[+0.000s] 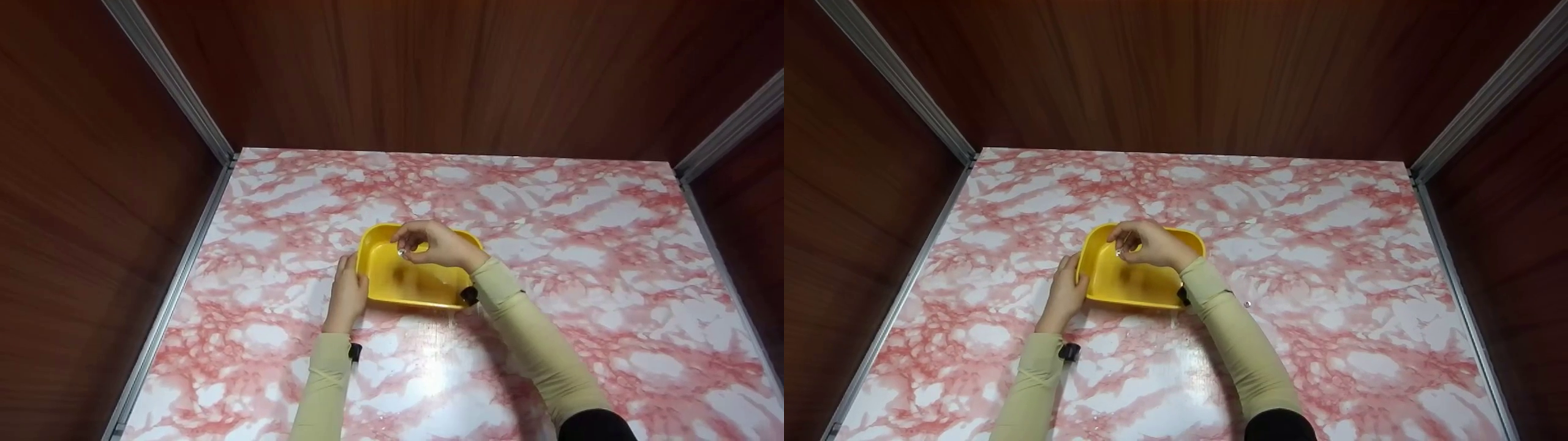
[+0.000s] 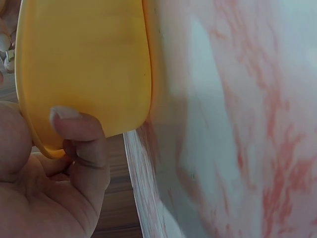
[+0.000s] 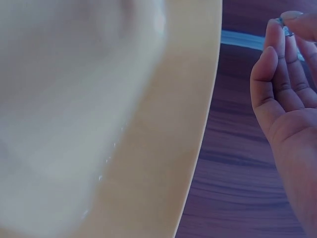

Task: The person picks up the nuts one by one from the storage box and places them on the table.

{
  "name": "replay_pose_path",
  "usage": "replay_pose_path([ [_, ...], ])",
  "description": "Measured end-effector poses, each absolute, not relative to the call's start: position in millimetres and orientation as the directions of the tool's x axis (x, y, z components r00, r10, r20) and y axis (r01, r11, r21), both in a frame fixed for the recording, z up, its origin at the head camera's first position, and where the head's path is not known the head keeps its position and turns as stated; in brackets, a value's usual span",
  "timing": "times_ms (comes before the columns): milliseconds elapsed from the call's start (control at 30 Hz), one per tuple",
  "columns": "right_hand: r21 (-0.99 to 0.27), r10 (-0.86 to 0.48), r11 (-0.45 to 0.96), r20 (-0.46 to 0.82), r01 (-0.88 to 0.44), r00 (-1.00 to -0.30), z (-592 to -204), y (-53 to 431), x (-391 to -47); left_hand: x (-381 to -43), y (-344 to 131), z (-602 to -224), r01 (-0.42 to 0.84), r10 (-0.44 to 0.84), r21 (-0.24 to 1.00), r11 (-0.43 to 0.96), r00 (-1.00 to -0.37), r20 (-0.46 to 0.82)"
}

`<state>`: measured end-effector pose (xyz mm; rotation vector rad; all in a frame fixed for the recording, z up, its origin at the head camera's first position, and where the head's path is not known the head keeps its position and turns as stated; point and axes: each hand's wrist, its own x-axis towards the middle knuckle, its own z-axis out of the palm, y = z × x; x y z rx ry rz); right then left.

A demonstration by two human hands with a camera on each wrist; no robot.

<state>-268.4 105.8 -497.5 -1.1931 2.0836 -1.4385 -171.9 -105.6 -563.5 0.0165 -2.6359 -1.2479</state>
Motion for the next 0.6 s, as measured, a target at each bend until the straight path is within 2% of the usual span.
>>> replay_pose_path([
  [200,-0.888,-0.779,0.148,0.167,-0.436,-0.605,-492,112,-268,-172,-106,-564,0.072,-0.110,0.766,0.639,-0.977,0.184],
  [433,-0.887,-0.775,0.127,0.190,-0.444,-0.602,-458,116,-253,-172,-106,-564,0.075,-0.108,0.767,0.637,-0.977,0.185],
  [600,-0.884,-0.769,0.115,0.210,-0.453,-0.604,-455,121,-253,-171,-106,-563,0.081,-0.105,0.755,0.651,-0.975,0.195],
])
